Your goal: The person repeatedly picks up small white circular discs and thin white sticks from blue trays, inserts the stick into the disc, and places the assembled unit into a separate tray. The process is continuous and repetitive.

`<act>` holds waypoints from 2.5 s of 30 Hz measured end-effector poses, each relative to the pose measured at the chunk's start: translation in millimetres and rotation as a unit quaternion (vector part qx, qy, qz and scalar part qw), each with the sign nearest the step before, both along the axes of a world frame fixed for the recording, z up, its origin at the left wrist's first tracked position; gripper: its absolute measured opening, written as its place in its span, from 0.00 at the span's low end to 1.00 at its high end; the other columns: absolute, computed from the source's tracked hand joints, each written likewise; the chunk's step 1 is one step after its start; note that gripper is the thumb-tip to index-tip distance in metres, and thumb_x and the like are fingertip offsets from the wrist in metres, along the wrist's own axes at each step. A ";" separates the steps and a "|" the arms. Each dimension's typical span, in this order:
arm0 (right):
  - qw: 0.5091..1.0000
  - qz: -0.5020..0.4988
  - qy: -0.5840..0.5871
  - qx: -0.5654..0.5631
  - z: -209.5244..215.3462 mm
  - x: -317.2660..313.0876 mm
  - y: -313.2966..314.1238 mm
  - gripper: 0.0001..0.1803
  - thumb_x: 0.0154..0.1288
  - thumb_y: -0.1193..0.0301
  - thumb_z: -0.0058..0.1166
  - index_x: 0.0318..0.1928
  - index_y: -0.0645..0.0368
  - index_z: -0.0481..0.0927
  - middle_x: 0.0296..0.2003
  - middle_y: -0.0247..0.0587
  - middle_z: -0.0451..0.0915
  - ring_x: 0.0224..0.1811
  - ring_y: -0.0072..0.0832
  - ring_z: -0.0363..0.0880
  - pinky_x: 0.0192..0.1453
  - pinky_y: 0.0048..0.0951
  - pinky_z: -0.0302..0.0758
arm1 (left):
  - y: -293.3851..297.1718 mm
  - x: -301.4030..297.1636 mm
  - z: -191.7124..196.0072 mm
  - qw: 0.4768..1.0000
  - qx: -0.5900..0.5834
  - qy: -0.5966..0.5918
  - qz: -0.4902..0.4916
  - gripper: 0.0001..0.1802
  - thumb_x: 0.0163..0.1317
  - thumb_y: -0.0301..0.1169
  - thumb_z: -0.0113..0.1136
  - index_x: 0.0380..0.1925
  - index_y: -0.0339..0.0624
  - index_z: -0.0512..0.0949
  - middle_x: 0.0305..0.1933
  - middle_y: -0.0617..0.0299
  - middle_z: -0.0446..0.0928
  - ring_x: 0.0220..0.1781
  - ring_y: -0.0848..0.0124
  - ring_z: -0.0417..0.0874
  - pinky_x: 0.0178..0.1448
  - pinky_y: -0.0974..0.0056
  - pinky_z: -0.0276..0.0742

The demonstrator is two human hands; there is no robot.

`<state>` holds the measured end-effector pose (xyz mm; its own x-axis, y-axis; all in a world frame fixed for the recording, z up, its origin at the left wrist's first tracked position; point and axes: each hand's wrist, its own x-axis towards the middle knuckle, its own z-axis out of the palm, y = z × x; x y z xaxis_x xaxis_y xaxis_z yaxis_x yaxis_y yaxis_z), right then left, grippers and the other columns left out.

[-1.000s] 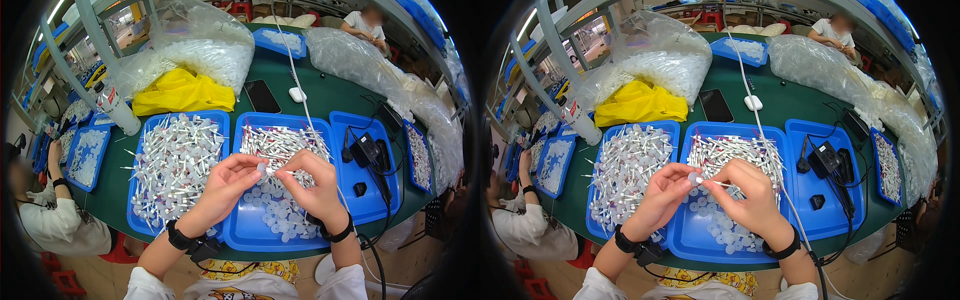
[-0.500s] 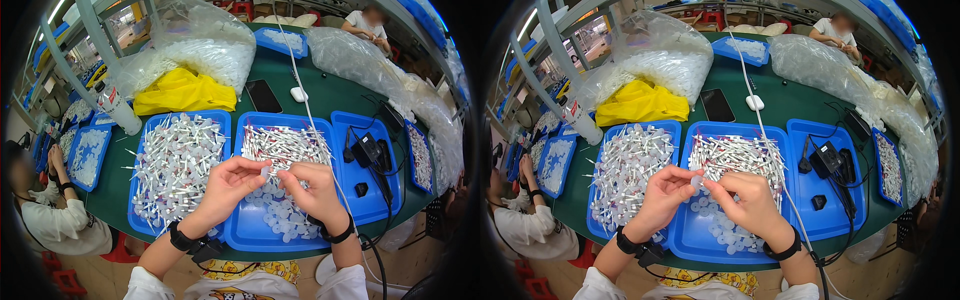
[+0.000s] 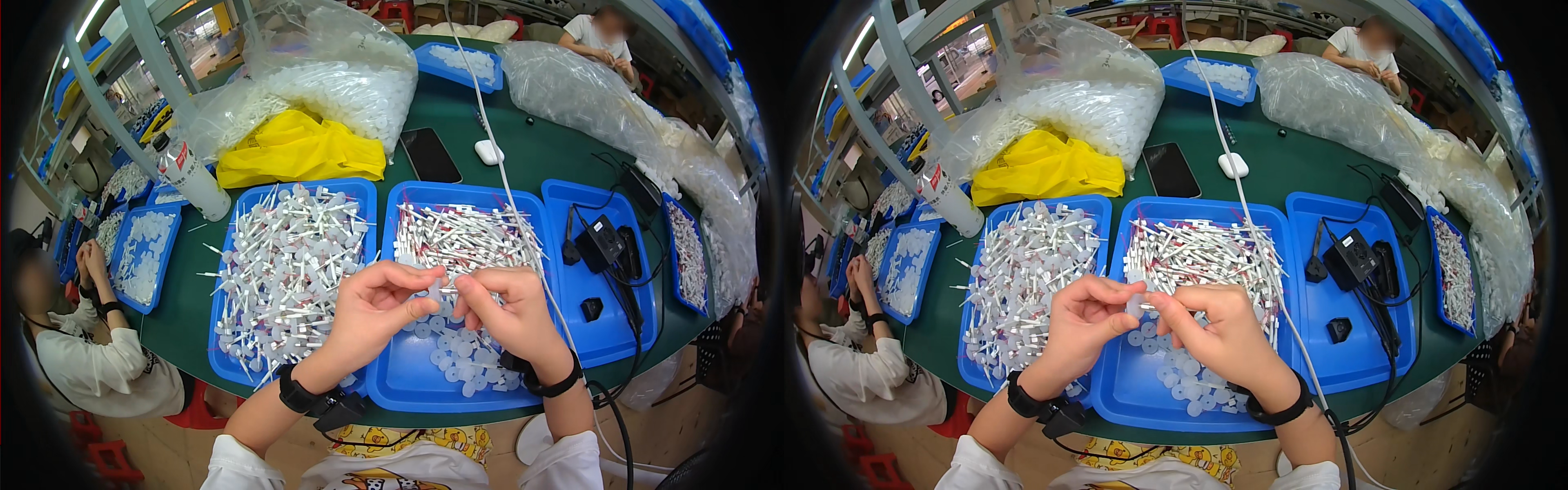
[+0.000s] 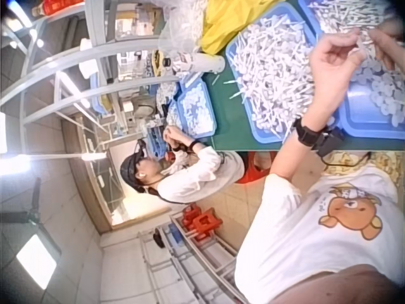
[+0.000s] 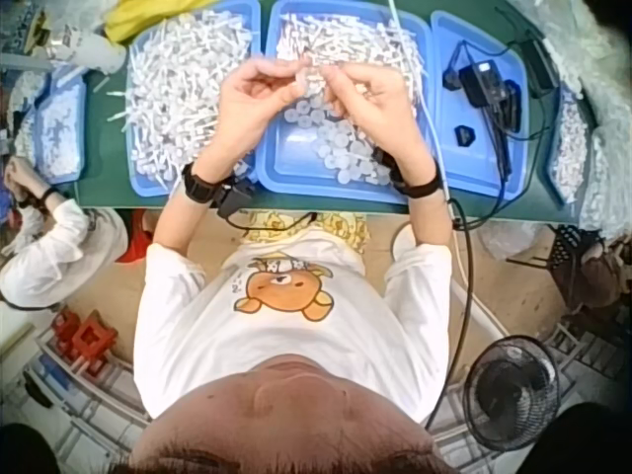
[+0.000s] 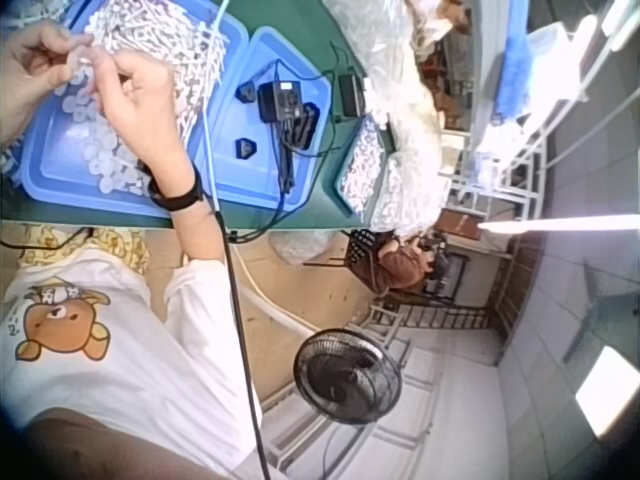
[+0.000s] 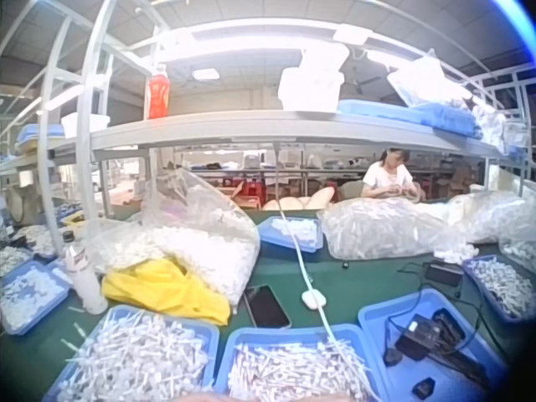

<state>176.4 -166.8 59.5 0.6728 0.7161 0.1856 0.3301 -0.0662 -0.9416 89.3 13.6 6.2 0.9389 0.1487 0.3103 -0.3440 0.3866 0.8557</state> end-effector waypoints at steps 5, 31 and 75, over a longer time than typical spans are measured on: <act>0.999 0.013 0.028 0.008 2.1 -2.0 -0.1 0.13 0.73 0.72 0.55 0.31 0.65 0.85 0.21 0.37 0.83 0.20 0.18 0.79 0.25 0.21 0.74 | 0.6 -0.3 -2.8 1.000 -0.001 -0.023 -0.007 0.13 0.59 0.12 0.65 0.43 0.32 0.78 0.52 0.51 0.80 0.66 0.57 0.78 0.70 0.57 0.75; 1.000 0.011 0.013 -0.020 -9.6 0.9 4.1 0.15 0.81 0.65 0.38 0.41 0.62 0.72 0.23 0.37 0.77 0.25 0.24 0.77 0.31 0.27 0.73 | 0.0 -2.0 9.8 0.994 0.015 0.072 0.081 0.15 0.69 0.27 0.63 0.52 0.36 0.74 0.54 0.55 0.79 0.53 0.73 0.79 0.61 0.65 0.74; 0.960 -0.060 -0.258 -0.086 -20.9 4.8 10.6 0.07 0.67 0.74 0.58 0.43 0.63 0.80 0.32 0.44 0.81 0.36 0.37 0.81 0.41 0.34 0.77 | 8.6 -3.9 15.7 0.714 0.378 0.003 0.589 0.17 0.51 0.11 0.56 0.38 0.43 0.74 0.54 0.54 0.60 0.61 0.60 0.62 0.65 0.57 0.58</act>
